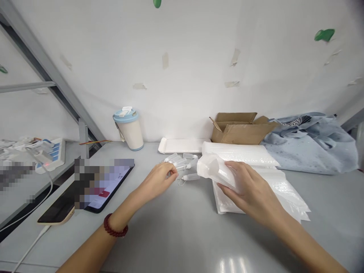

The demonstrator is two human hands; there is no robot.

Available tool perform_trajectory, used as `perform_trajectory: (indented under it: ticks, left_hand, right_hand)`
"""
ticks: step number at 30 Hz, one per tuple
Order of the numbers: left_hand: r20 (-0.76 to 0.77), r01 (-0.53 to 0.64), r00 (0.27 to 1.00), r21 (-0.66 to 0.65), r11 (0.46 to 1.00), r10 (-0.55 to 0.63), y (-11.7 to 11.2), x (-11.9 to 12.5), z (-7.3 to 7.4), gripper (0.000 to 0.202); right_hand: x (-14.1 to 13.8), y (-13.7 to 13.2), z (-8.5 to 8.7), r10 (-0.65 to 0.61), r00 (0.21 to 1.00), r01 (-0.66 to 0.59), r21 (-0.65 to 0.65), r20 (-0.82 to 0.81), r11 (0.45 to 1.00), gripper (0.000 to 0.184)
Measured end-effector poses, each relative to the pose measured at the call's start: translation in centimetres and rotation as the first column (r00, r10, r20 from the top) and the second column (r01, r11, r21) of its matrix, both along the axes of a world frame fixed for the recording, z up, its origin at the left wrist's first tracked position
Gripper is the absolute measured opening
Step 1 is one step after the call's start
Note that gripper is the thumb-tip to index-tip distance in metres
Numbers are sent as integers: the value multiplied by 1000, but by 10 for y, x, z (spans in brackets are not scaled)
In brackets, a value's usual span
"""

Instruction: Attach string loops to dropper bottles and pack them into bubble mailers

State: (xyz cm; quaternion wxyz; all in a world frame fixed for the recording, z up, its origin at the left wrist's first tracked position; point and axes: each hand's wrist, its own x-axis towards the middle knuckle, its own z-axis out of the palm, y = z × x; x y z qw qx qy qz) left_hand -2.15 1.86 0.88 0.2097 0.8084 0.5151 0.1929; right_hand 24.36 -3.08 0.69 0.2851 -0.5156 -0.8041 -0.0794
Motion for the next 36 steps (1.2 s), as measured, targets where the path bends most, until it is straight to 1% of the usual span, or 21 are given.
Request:
perform_trajectory:
  ticks: [1,3,7,9,11,12,14,17,19,21,24,26,28,30,32,34,36]
  left_hand:
    - [-5,-5,1000,0,1000,5,0,-1,2,21]
    - [-26,7,1000,7,1000,-7,0,-3,-1,18]
    - [-106,81,991,25,996,-78,-1,1,-20,17]
    - [-139,88,987,25,996,-83,-2,4,-28,17]
    - [-147,83,986,23,996,-79,-2,7,-31,20]
    - [-148,85,986,24,996,-81,-3,7,-30,22]
    - [-132,91,987,-1,996,-91,-3,5,-22,21]
    - [-35,85,995,-116,990,-90,-2,-2,-4,22]
    - [34,47,999,-156,987,-43,-1,-9,10,23]
    - [69,-6,997,-145,989,17,0,-15,21,23]
    - [117,-69,990,-99,993,81,-2,-22,34,26]
    - [151,-90,983,-78,993,101,-6,-24,42,28]
    - [181,-84,979,-72,994,96,-13,-24,49,29]
    - [198,-51,978,-72,996,65,-20,-22,53,28]
    - [190,1,982,-73,997,13,-27,-15,52,25]
    - [161,56,986,-73,996,-43,-32,-6,47,22]
    - [138,99,986,-47,994,-92,-36,4,39,22]
  right_hand:
    - [0,0,0,5,1000,-5,-2,-3,1000,40]
    - [0,-2,2,24,1000,-24,-4,-11,1000,40]
    - [3,-4,7,100,995,-100,-1,-3,995,42]
    - [4,-2,8,97,994,-96,-12,41,995,40]
    - [6,0,7,78,992,-74,-36,102,997,37]
    - [7,1,7,73,989,-67,-52,129,996,35]
    - [8,1,5,75,985,-64,-79,158,995,35]
    - [7,0,5,82,982,-68,-85,169,994,35]
    - [6,-2,5,88,981,-75,-79,174,994,35]
    - [4,-3,5,99,978,-86,-75,185,993,34]
    - [1,-3,3,104,970,-96,-48,219,994,33]
    - [-2,-2,2,98,965,-96,-20,245,995,33]
    - [-4,-2,1,94,960,-97,-2,263,995,34]
    - [-6,-3,0,98,958,-103,4,270,995,34]
    - [-8,-4,-1,108,957,-116,13,269,993,34]
    - [-9,-6,-1,123,957,-136,32,262,990,36]
    - [-11,-8,-1,148,956,-165,49,255,985,38]
